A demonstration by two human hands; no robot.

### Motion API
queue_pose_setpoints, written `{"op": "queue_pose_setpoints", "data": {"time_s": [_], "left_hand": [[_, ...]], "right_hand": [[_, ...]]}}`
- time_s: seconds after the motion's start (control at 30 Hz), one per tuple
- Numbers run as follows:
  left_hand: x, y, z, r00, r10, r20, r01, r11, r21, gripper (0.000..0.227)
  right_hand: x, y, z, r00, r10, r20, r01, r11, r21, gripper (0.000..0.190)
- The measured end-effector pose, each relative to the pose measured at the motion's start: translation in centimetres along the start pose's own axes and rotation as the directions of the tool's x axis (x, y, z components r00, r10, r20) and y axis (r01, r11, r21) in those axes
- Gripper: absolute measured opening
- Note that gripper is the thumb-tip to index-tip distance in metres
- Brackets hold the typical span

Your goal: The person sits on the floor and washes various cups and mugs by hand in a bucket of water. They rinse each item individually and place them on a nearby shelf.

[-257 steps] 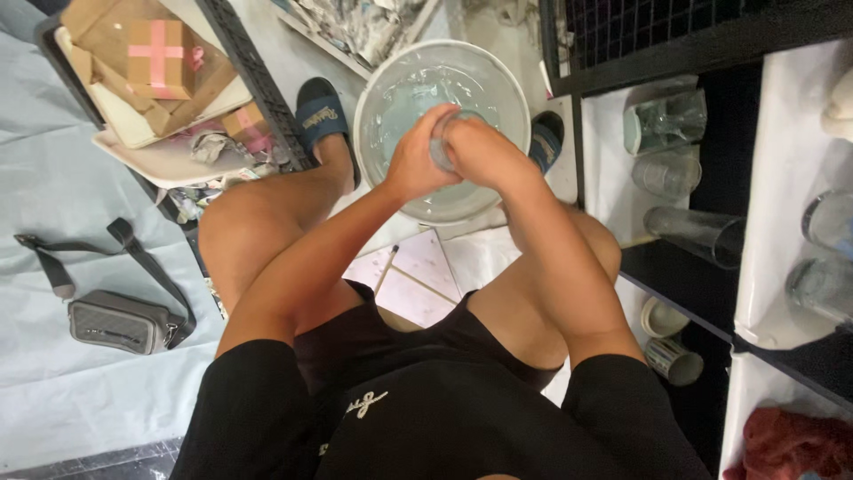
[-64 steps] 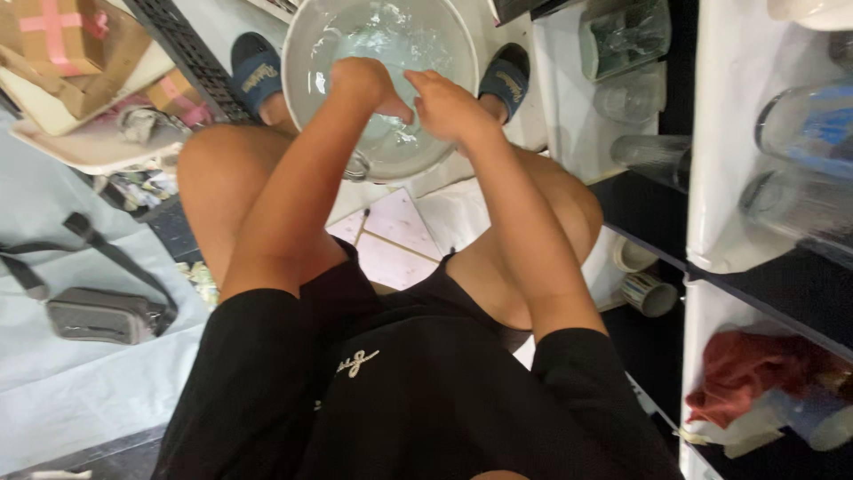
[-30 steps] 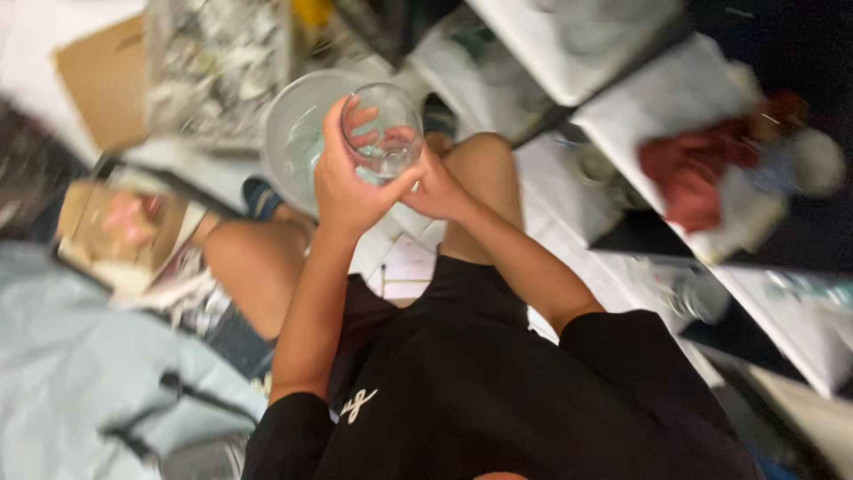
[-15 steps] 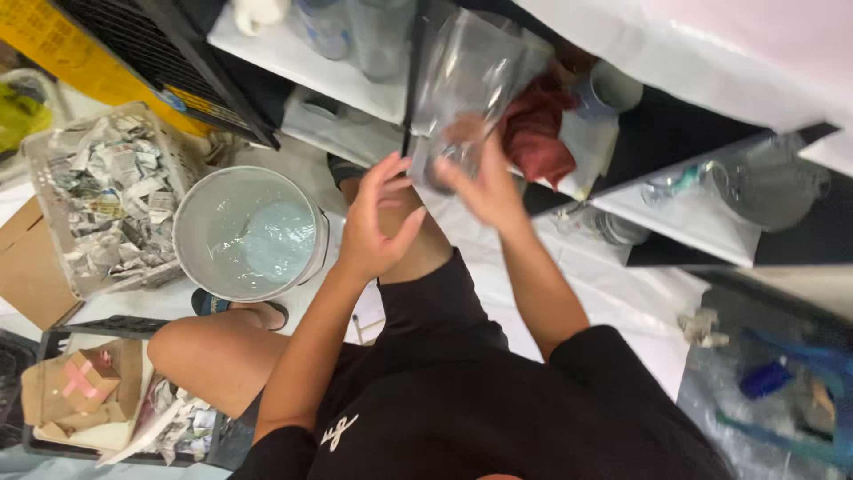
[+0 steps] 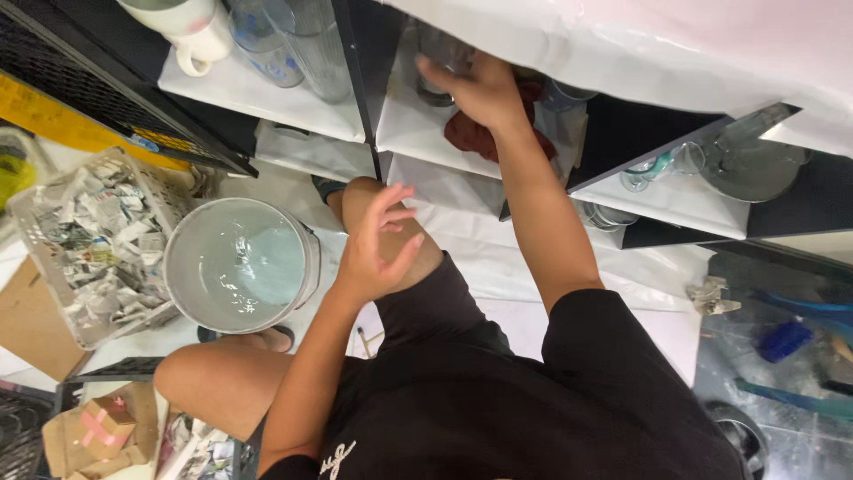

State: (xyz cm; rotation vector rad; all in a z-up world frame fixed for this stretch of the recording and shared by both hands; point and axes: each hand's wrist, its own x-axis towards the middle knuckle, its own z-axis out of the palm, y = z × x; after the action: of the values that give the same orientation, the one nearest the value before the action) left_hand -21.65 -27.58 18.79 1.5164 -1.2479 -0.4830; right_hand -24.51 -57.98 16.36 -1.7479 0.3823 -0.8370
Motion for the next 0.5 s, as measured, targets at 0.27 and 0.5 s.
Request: {"op": "queue_pose_setpoints", "data": {"time_s": [0.27, 0.5], "left_hand": [[-0.1, 0.6, 0.3, 0.999, 0.043, 0.031, -0.045, 0.995, 0.084, 0.060], [0.6, 0.0, 1.1, 0.996, 0.023, 0.088, -0.027, 0.998, 0.048, 0.058]], "right_hand": [[3.4, 5.4, 0.5, 0.998, -0.046, 0.044, 0.061, 0.894, -0.443, 0.077], [4.5, 4.6, 0.9, 0.993, 0.112, 0.024, -0.101, 0.957, -0.272, 0.056]]}}
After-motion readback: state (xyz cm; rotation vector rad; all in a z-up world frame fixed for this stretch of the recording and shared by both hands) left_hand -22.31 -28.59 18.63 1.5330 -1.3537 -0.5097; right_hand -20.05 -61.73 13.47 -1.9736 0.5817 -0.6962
